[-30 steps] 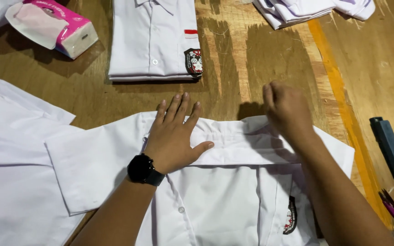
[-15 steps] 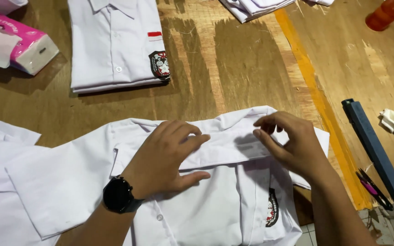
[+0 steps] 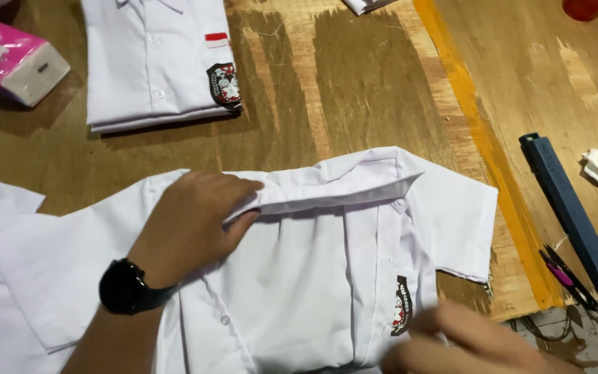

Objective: Trimming loose threads from a white uniform shirt and folding it neatly on a workbench.

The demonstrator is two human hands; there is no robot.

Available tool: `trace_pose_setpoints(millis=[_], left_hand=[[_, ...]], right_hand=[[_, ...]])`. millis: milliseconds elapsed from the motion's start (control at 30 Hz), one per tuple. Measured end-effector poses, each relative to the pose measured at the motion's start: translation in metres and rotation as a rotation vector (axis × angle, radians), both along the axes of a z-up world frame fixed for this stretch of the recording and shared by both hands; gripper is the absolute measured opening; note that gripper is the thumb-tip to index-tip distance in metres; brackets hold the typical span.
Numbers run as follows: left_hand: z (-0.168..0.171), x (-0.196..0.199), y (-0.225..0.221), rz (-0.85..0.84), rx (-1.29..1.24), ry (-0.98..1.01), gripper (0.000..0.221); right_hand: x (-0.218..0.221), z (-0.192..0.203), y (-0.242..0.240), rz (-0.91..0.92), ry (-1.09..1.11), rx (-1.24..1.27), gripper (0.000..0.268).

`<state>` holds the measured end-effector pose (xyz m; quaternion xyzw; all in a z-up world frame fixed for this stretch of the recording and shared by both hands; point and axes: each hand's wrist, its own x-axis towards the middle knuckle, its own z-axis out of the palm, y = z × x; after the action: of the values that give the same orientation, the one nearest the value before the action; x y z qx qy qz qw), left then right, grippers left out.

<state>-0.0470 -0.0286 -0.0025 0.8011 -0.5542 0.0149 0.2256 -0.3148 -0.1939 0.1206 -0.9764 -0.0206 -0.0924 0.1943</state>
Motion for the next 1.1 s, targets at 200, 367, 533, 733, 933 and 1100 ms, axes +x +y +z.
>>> trace_pose_setpoints(millis=[200,367,533,733,933,1100], left_hand=[[0.029,0.030,0.038,0.335,0.398,0.293,0.035],[0.023,0.039,0.041,0.520,-0.132,0.453,0.027],[-0.029,0.068,0.033,0.433,-0.512,0.681,0.034],[-0.042,0.077,0.031,0.325,-0.571,0.843,0.023],[-0.028,0.069,0.028,0.254,-0.595,0.939,0.029],[-0.028,0.065,0.026,0.204,-0.632,1.025,0.027]], right_hand=[[0.145,-0.095,-0.062,0.229,0.180,-0.219,0.050],[0.171,-0.093,-0.097,-0.176,0.320,-0.061,0.011],[0.186,-0.121,-0.107,-0.204,-0.049,-0.250,0.030],[0.179,-0.107,-0.033,0.010,-0.335,0.045,0.044],[0.176,-0.096,0.009,0.151,-0.061,0.364,0.022],[0.177,-0.101,0.013,0.131,-0.087,0.388,0.019]])
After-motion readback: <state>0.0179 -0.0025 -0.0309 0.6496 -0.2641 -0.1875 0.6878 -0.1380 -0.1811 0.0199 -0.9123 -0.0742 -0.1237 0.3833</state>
